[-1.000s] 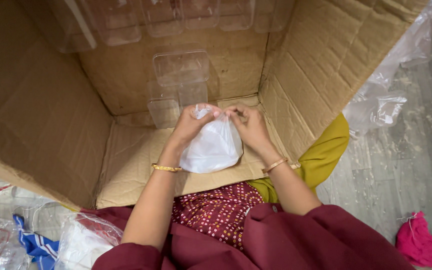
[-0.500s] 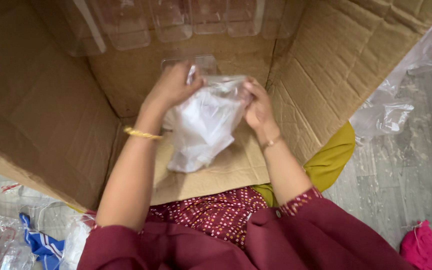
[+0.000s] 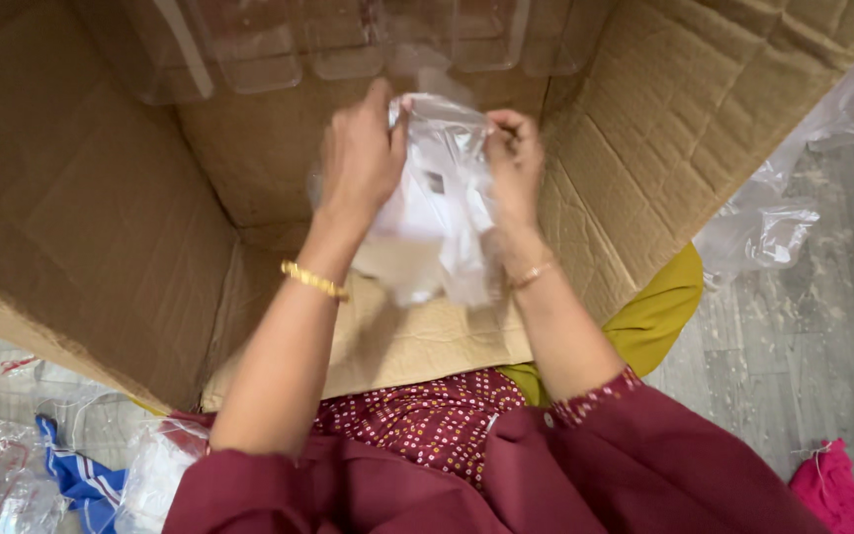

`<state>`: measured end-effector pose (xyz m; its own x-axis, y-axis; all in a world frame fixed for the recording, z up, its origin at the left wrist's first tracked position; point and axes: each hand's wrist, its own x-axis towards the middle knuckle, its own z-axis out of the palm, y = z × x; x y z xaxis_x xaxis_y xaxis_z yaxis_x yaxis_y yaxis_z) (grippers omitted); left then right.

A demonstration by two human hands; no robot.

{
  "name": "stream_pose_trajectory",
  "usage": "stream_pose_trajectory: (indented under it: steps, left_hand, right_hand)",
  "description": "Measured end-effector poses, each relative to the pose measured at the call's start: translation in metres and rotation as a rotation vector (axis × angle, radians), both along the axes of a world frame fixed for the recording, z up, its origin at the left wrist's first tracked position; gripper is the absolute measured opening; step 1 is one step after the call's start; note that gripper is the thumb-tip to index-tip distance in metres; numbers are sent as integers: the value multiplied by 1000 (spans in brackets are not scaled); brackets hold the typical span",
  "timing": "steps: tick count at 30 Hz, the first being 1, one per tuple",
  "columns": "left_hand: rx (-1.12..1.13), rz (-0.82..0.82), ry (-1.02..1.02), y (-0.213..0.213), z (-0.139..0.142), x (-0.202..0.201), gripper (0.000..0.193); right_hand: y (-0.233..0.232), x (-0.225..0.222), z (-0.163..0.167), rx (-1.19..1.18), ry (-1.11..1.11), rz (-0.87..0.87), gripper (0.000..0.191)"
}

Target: The person sits inside a large cardboard box and packs clear plastic containers into white plastic bags one at a time, opening each bag, placing containers inside, and setting filled bags aside. The clip starts and ends mid-task with the bagging still in progress.

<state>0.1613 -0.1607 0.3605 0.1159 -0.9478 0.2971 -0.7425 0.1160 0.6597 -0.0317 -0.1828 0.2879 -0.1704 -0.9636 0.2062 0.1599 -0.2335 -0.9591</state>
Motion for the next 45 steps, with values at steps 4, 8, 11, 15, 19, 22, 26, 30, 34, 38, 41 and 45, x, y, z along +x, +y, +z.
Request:
stream_pose_trajectory:
  steps: [4, 8, 11, 15, 19, 22, 26, 30, 34, 38, 41, 45]
  left_hand:
    - [57, -97, 322, 29, -34, -12, 35]
    - [417, -81, 388, 53, -89, -11, 29]
    - [490, -53, 581, 60, -124, -8, 28]
    - [503, -95, 813, 39, -158, -14, 26]
    - [786, 7, 997, 45, -181, -14, 32]
    - [746, -75, 717, 80, -196, -12, 35]
    - [910, -131, 416, 90, -216, -13, 39]
    - [495, -396, 271, 88, -227, -7, 53]
    - [469, -321, 787, 91, -208, -10, 53]
    - [431, -271, 1112, 81, -161, -22, 52]
    - [473, -291, 1112, 72, -128, -24, 52]
    - [628, -326, 894, 64, -103, -20, 52]
  right_hand:
    - [34, -25, 17, -46, 266, 38, 23]
    - [60, -37, -24, 212, 378, 201, 26]
    - [60, -50, -66, 281, 296, 336, 20]
    - [33, -66, -92, 366, 93, 503, 18]
    - [37, -70, -91, 668, -209, 454, 22]
    - [69, -65, -99, 793, -268, 408, 34]
    - [91, -55, -106, 682, 266, 474, 29]
    - [88, -48, -75, 601, -325, 589, 35]
    - [103, -33, 0, 348, -396, 708, 60]
    - [117, -13, 71, -105, 345, 718, 84]
    - [122, -21, 100, -326, 687, 504, 79]
    - [120, -108, 123, -498, 361, 120, 68]
